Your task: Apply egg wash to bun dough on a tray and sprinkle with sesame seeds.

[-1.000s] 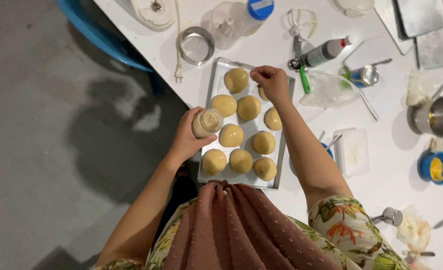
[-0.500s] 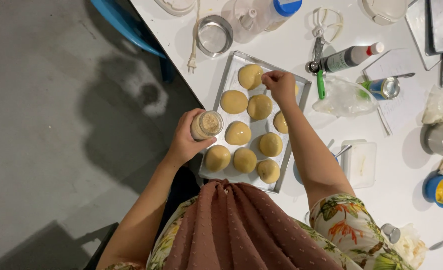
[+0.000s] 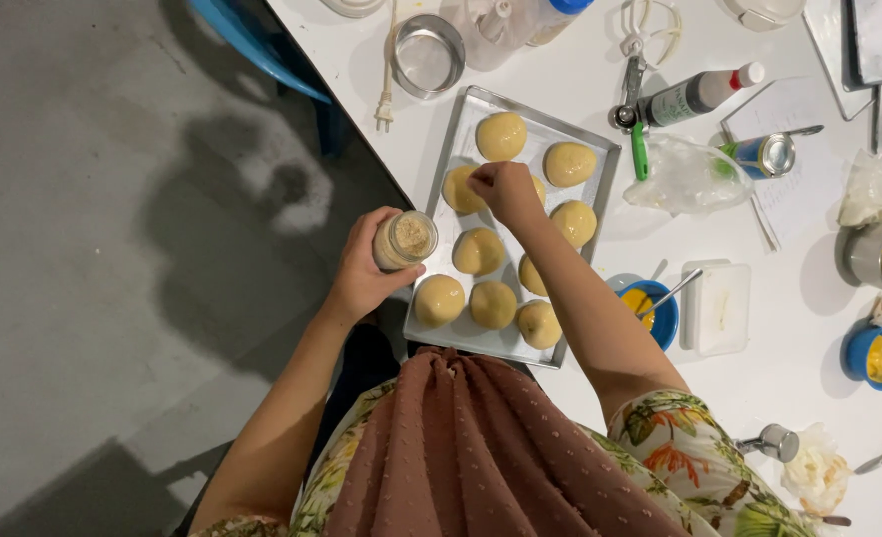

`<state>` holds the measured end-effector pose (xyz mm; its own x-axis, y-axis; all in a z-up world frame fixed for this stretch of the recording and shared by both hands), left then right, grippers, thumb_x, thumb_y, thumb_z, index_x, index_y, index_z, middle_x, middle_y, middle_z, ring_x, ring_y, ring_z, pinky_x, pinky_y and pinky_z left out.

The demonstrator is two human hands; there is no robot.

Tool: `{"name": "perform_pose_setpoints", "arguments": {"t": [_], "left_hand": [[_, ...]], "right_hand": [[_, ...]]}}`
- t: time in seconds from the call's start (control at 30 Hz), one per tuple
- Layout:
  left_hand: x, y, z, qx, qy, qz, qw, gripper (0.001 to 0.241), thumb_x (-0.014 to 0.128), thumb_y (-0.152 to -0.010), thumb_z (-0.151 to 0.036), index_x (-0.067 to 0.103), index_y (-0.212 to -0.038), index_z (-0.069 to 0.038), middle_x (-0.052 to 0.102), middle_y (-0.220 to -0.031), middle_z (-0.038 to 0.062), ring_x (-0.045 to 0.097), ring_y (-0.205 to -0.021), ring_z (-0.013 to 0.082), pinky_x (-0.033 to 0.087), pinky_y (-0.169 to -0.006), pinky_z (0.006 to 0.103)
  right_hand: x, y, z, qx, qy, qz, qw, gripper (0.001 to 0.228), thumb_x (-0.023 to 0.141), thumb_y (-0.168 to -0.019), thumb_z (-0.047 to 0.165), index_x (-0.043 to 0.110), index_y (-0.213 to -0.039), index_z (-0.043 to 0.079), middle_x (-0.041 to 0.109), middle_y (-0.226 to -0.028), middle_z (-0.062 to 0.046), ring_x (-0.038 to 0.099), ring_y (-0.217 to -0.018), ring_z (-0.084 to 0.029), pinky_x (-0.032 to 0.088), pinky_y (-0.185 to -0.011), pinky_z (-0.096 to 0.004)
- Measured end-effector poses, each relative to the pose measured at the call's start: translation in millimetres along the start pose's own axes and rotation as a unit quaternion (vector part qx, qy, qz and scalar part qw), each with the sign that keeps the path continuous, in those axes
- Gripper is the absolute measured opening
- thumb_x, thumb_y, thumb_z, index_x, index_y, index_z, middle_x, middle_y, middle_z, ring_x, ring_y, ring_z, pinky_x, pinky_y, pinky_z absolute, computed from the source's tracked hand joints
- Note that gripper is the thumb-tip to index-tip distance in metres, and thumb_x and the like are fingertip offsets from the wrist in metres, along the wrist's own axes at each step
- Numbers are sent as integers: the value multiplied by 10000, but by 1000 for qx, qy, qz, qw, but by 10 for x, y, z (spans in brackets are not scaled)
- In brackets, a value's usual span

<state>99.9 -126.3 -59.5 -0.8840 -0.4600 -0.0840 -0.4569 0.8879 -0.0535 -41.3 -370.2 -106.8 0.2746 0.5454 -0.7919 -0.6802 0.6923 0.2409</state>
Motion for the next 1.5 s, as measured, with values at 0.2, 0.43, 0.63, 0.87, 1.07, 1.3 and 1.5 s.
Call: {"name": "perform_pose_setpoints", "arguments": {"t": [0.2,0.43,0.63,0.87,1.07,1.3,1.5], "left_hand": [[-70,70,29,-12,5,-2,1000,732,910,-764,-130,520,-1380,-66,564,-1325,115,570,-1266,264,472,-1078,378],[-88,105,129,-18,-12,-6,1000,769,923,-731,-150,519,-1381,-71,561,-1333,121,562,-1270,284,464,-1080,396],[-76,95,119,-3,-28,0,1000,770,926,-719,-150,526,-1373,-77,569,-1332,126,563,-1277,287,463,-1091,396],[-77,94,91,-13,-41,21,999,764,916,-728,-164,519,-1375,-79,566,-1319,126,550,-1278,304,449,-1095,410],[-65,91,124,11,-52,22,998,764,913,-724,-174,521,-1374,-89,579,-1317,122,556,-1271,319,459,-1084,419],[8,28,104,11,-54,47,997,770,916,-709,-189,523,-1363,-94,582,-1303,128,553,-1263,337,452,-1080,436],[126,-82,182,87,-77,34,993,803,923,-687,-198,515,-1370,-92,577,-1315,143,539,-1261,367,446,-1072,447]], "right_hand": [[-148,-3,61,35,7,-16,999,192,710,-932,175,760,-973,-6,702,-746,-203,660,-613,-302,539,-622,-381],[-83,49,-224,48,43,-16,998,199,725,-902,185,774,-931,-6,702,-712,-197,657,-586,-302,543,-613,-380],[-56,35,-326,57,29,-19,998,218,739,-905,216,773,-948,5,710,-741,-194,673,-625,-319,545,-632,-400],[-149,125,-263,44,38,-45,997,211,714,-926,190,751,-923,-17,680,-728,-218,630,-605,-340,515,-617,-428],[-156,141,-279,25,44,-69,996,208,680,-946,145,711,-888,-52,619,-723,-257,538,-600,-401,488,-607,-442],[-232,115,-123,-23,37,-104,994,169,672,-924,125,723,-894,-33,643,-737,-245,595,-621,-413,503,-607,-441],[-120,161,-176,-59,10,-162,985,109,742,-845,111,747,-881,8,724,-829,-195,684,-714,-341,552,-640,-412]]}}
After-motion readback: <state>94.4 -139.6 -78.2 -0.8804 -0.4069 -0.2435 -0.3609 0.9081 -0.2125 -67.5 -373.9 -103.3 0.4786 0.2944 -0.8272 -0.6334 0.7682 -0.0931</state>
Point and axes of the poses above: each hand's wrist, its own y-axis away from the middle knuckle, its own x-axis out of the palm, z = x × y, the point moved 6 cm from there along -y, towards the middle knuckle
